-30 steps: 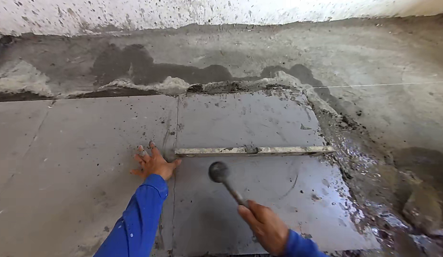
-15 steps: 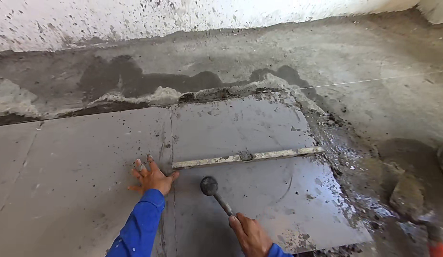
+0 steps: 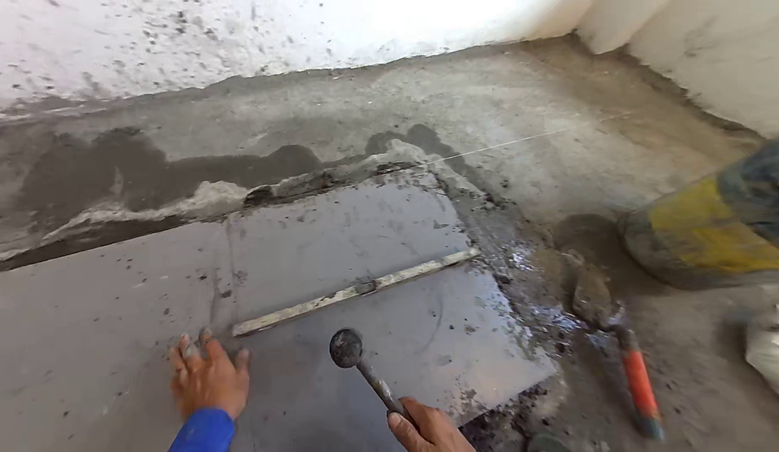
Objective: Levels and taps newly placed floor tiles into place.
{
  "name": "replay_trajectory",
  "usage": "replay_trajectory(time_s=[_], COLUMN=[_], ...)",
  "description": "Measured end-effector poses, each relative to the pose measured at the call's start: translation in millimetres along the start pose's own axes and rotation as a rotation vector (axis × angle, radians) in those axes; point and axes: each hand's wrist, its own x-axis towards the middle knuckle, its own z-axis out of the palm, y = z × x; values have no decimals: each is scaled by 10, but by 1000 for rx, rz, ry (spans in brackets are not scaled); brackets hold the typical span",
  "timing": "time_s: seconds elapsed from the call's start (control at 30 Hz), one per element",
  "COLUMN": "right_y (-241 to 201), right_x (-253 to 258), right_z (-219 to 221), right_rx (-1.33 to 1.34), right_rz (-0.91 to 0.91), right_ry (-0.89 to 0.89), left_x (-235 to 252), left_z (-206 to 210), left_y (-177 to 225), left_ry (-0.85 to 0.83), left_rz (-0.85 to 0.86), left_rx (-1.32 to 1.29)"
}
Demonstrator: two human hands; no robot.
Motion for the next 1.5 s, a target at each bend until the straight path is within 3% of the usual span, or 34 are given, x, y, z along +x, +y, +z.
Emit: replay_trajectory(time_s=[0.1, 0.17, 0.23, 0.4, 0.6, 0.8, 0.97, 1.13, 1.27, 1.43, 1.5], right_y=[318, 521, 613, 677, 567, -54, -201, -311, -164, -206, -115], right_x=[-214, -327, -411, -479, -349, 78, 667, 913, 1112, 1095, 1196], right_z=[-124, -154, -239, -505, -800, -1240, -1679, -1871, -2285, -2323, -2272], right_rx=[43, 100, 147, 246, 348, 406, 317, 320, 234, 199, 163], right_rz=[59, 103, 139, 107, -4, -253, 1, -62, 202, 15, 57], right_ry=[85, 170, 260, 460, 534, 567, 510, 632, 548, 697, 673], left_x=[-431, -537, -448, -374, -231, -226, -234, -228, -253, -213, -218], left_z=[-94, -30, 73, 615, 1138, 1161, 1176, 1196, 1189, 1175, 1176], left_y=[389, 774, 1130, 1610, 1766, 1779, 1779, 1766, 1830, 1796, 1801], left_ry=[-282, -469, -503, -134, 275, 321, 361, 382, 352, 321, 303], left_rz=[173, 35, -174, -429, -619, -632, -630, -631, -632, -671, -678], left_rx=[70, 105, 86, -33, -43, -10, -3, -37, -31, 31, 49])
